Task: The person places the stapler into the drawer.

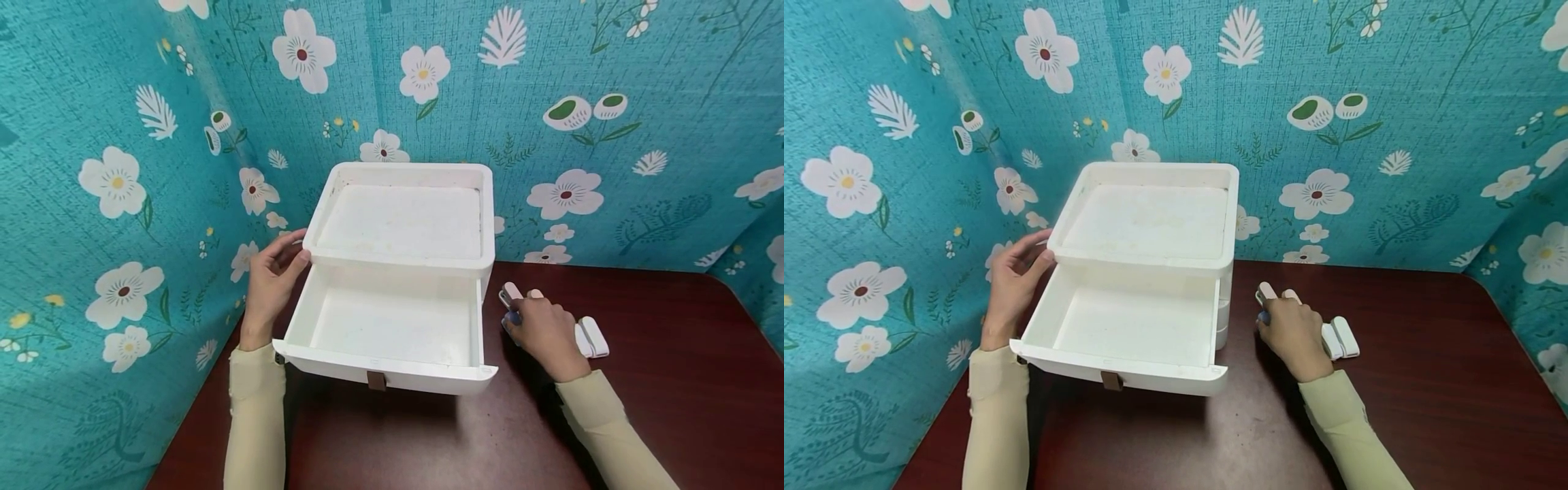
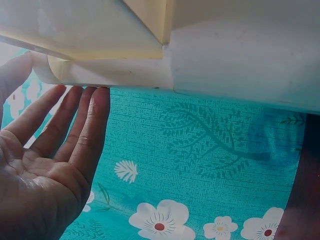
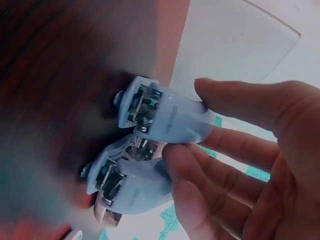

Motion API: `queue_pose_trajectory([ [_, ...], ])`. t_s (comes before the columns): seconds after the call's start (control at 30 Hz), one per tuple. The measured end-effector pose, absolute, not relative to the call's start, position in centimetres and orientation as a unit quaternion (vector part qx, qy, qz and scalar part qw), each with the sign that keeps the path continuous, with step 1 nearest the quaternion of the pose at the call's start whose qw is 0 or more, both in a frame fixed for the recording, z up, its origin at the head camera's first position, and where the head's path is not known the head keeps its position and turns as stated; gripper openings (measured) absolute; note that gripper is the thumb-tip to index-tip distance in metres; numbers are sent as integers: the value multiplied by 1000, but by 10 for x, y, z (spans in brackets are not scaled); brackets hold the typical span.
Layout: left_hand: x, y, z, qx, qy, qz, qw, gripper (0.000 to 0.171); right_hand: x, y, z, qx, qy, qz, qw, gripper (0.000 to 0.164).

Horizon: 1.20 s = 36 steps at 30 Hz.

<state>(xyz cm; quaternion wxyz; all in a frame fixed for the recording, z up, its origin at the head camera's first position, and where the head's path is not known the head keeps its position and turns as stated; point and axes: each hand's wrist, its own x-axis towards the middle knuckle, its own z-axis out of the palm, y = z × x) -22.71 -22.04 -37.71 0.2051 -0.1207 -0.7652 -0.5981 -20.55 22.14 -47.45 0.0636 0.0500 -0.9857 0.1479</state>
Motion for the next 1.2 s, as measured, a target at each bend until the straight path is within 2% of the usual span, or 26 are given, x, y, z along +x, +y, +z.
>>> queue_pose_trajectory([
  [0.2,-222,-220,-379,-118,-768,-596,204,40,-205,220,-477,60,-987,142,55,30],
  [0.57,-220,-223,-379,-116,-769,-596,200,41,-198,214,-482,82,-987,95,100,23],
  [0.83,-221,-224,-378,-119,-767,-597,202,41,-196,215,-482,76,-986,110,100,23],
  [1.2,-226,-226,-380,-123,-768,-597,197,41,-196,213,-474,78,-984,117,111,31],
])
